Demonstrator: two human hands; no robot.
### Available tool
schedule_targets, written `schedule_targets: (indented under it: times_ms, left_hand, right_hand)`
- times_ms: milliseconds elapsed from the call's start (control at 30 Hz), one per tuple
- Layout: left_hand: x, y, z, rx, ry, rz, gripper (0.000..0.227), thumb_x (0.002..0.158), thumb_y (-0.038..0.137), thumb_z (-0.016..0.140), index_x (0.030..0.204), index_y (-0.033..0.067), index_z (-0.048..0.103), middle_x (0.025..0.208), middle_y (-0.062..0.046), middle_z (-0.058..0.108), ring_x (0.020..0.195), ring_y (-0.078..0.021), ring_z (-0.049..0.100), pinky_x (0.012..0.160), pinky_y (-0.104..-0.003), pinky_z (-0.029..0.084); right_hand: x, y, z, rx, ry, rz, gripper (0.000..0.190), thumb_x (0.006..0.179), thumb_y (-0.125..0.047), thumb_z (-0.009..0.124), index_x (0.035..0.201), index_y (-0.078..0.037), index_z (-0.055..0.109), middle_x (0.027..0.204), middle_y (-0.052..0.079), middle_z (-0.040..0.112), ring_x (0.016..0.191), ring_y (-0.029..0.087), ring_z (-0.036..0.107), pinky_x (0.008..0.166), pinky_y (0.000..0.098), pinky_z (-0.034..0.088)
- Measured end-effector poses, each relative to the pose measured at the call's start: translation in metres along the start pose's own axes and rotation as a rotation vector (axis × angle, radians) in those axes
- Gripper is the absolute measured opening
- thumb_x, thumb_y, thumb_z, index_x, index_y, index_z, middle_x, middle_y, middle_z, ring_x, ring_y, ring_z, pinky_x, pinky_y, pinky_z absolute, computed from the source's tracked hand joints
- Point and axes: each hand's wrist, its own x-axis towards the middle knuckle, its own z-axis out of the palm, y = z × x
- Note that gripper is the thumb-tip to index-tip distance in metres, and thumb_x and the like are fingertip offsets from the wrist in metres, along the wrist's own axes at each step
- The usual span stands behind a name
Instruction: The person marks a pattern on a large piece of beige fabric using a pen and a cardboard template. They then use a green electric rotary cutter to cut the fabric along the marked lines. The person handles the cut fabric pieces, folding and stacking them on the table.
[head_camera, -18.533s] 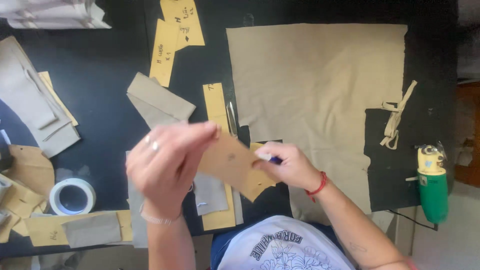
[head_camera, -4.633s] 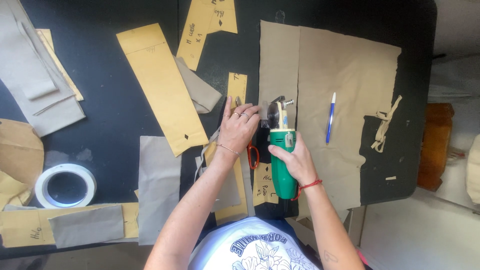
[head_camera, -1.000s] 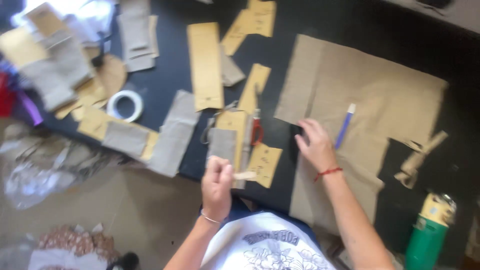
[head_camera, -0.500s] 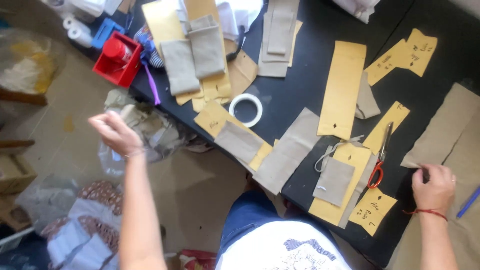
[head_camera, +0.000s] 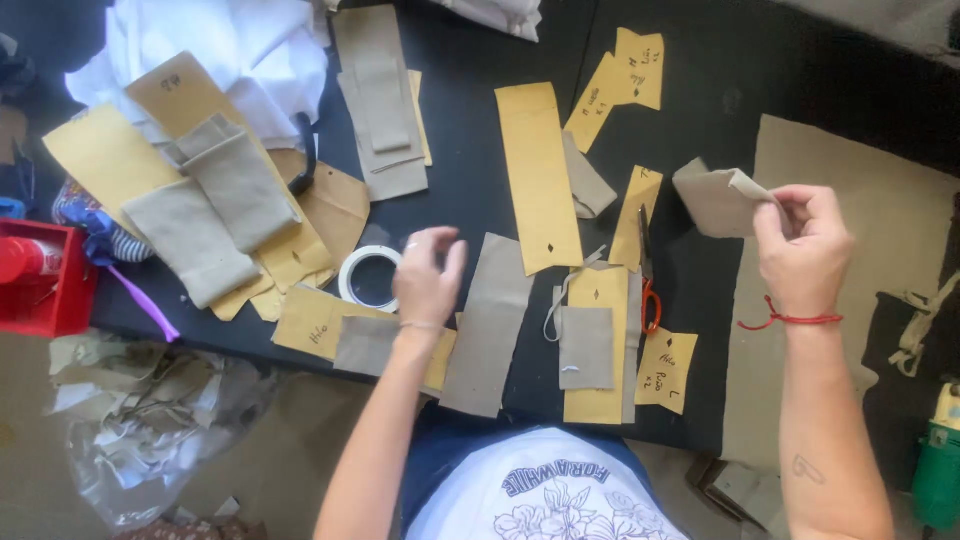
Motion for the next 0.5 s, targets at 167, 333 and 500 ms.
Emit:
schedule_targets:
  times_ms: [167, 333, 500]
  left_hand:
    - [0.060, 0.046, 0.112, 0.031, -0.089, -0.237, 0.075, 0.063, 0.026, 0.073, 0.124, 0.0114, 0.030, 0.123, -0.013, 0.037, 0.110, -0.0305, 0.041, 0.080, -0.042, 0.044]
    - [0.081, 0.071, 0.136, 0.040, 0.031, -0.465, 0.094, 0.059, -0.012, 0.059, 0.135, 0.0185, 0.013, 0.119, -0.011, 0.025, 0.092, -0.0335, 0.050, 0.080, -0.042, 0.045]
    - [0.101, 0.030, 0.113, -0.091, 0.022, -0.324, 0.046, 0.078, 0.013, 0.048, 0.121, 0.0238, 0.038, 0.092, -0.009, 0.065, 0.080, -0.0337, 0.060, 0.067, -0.041, 0.042]
  right_hand:
    - [0.012, -0.033, -0.017, 0.048, 0.035, -0.107, 0.006, 0.096, 0.009, 0.056, 0.101, 0.008, 0.053, 0.093, 0.017, 0.055, 0.084, 0.022, 0.055, 0.073, 0.0273, 0.044]
    - [0.002, -0.020, -0.037, 0.134, 0.077, 0.001, 0.009, 0.097, 0.011, 0.056, 0.104, 0.008, 0.051, 0.096, 0.017, 0.055, 0.086, 0.019, 0.053, 0.078, 0.0251, 0.044]
    - [-0.020, 0.016, -0.063, 0.083, 0.108, 0.102, 0.011, 0.099, 0.010, 0.059, 0.107, 0.009, 0.051, 0.100, 0.018, 0.056, 0.089, 0.020, 0.053, 0.081, 0.0270, 0.043]
